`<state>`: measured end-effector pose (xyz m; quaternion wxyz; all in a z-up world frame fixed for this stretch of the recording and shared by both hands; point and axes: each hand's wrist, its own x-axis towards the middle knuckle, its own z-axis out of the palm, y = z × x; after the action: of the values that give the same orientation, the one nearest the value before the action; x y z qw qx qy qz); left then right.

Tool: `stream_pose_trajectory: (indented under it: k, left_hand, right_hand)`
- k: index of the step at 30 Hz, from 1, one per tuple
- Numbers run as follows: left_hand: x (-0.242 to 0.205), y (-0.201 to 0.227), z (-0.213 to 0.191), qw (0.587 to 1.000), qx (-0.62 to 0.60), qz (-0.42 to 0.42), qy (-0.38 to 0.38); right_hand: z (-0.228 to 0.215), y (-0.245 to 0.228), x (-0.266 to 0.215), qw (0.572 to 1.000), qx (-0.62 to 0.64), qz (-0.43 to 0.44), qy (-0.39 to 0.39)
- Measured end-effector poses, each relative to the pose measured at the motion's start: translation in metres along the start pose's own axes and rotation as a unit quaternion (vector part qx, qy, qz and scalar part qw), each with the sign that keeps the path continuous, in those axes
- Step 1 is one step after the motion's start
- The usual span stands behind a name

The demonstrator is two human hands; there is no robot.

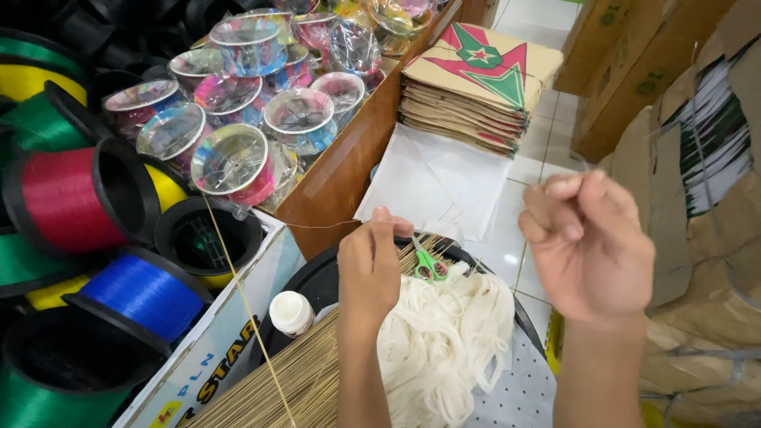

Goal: Tying thin white strings to bamboo sticks and cutting them with scissors for kite assembly.

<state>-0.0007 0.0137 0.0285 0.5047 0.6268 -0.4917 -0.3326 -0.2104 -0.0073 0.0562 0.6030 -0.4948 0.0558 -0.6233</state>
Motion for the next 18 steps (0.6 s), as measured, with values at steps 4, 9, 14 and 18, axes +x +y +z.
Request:
stream_pose_trajectory:
  k: [4, 9, 14, 18]
  left_hand:
    - [0.002, -0.016, 0.004, 0.998, -0.019, 0.056, 0.003]
    - [0.004, -0.027, 0.004, 0.988, -0.127, 0.09, -0.006]
    - [0.004, -0.03, 0.004, 0.988, -0.119, 0.102, -0.007]
    - [0.002, -0.024, 0.002, 0.989, -0.098, 0.11, -0.012]
  right_hand:
    - [-0.049, 0.041, -0.019, 0.986, -0.138, 0.016, 0.096]
    - [-0.054, 0.086, -0.021, 0.915, -0.379, 0.044, 0.129]
    - [-0.055, 0.115, -0.024, 0.878, -0.442, 0.099, 0.153]
    - [-0.061, 0.13, -0.023, 0.821, -0.525, 0.161, 0.156]
